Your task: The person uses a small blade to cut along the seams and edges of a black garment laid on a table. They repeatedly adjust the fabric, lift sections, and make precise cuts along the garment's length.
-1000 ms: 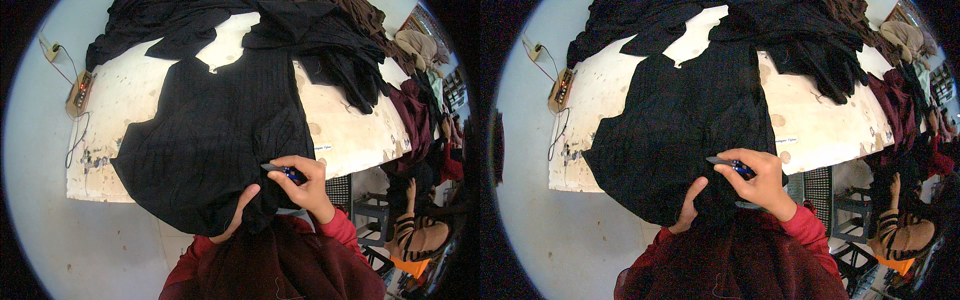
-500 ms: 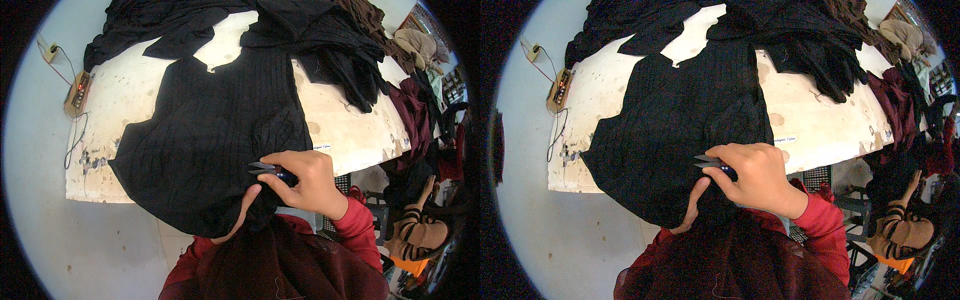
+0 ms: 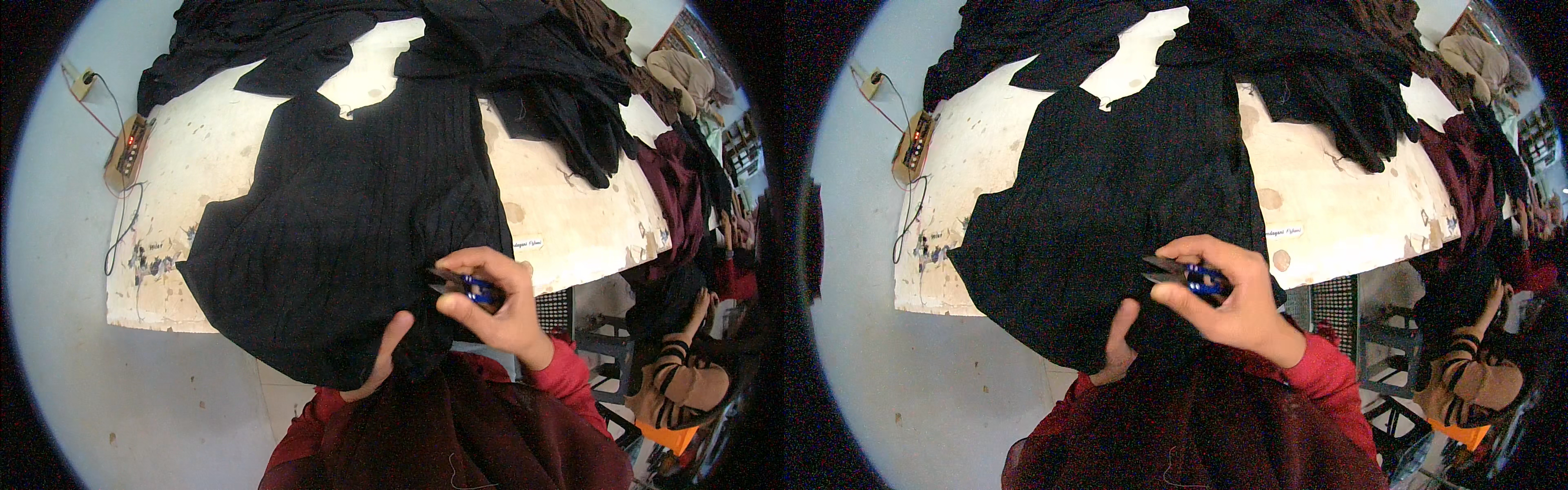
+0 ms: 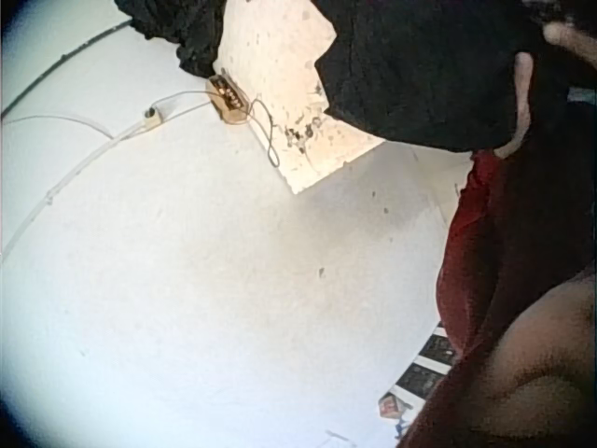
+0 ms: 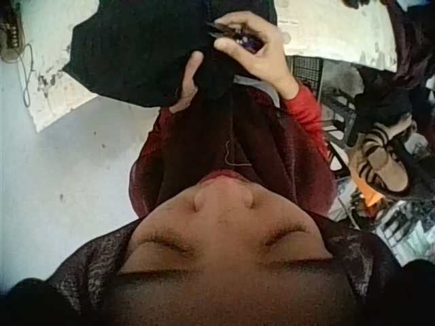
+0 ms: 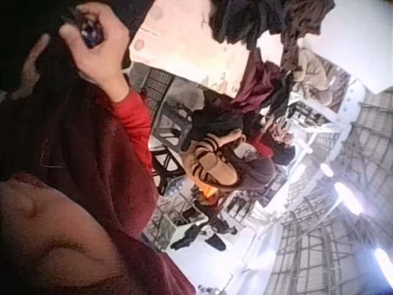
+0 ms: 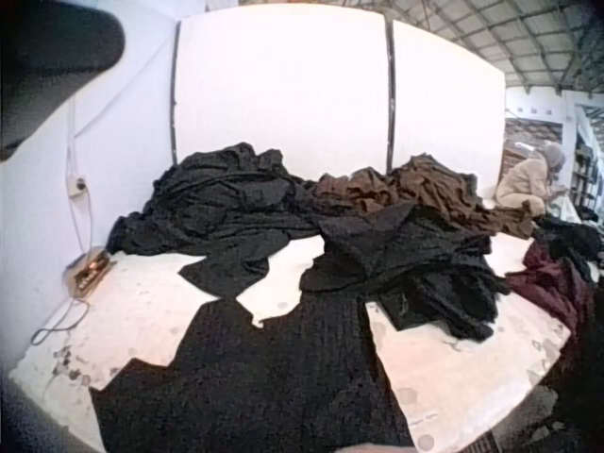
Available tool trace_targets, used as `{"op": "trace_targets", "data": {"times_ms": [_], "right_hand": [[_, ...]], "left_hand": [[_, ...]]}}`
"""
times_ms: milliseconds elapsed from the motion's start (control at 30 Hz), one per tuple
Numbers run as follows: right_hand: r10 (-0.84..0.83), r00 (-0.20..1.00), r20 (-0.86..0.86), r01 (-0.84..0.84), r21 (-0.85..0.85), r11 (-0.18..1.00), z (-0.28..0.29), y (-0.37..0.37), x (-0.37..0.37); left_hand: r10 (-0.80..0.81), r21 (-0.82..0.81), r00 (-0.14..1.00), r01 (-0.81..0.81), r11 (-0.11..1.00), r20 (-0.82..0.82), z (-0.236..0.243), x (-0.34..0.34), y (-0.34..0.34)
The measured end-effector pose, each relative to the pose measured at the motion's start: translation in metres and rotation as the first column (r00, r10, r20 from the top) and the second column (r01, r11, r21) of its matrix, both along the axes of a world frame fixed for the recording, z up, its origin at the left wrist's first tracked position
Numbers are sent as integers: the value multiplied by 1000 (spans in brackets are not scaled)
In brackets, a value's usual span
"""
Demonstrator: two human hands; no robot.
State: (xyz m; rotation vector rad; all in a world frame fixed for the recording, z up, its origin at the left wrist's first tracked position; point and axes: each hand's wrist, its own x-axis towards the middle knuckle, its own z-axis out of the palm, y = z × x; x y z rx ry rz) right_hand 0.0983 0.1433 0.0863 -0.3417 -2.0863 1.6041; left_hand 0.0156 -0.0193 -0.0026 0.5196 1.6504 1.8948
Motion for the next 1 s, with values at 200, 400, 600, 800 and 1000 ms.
{"op": "trace_targets", "data": {"times_ms": [200, 400, 600, 800, 1000], "right_hand": [[-16, 994, -104, 27, 101, 995, -34, -22, -11], [-77, 984, -157, 100, 144, 984, -43, -28, -13], [-61, 982, -177, 101, 225, 969, -37, -30, -12], [-70, 971, -229, 126, 239, 963, -42, -34, -14], [-80, 970, -228, 138, 252, 958, -46, -36, -11]], "left_hand": [[-300, 407, 770, 57, 912, 564, 34, -4, 7], [-450, 524, 523, 9, 852, 724, 19, -6, 2], [-558, 568, 599, 198, 798, 575, -5, -2, -3], [-680, 751, 422, -3, 660, 599, -12, 3, 0], [-637, 698, 360, -57, 714, 681, 0, 5, 2]]}}
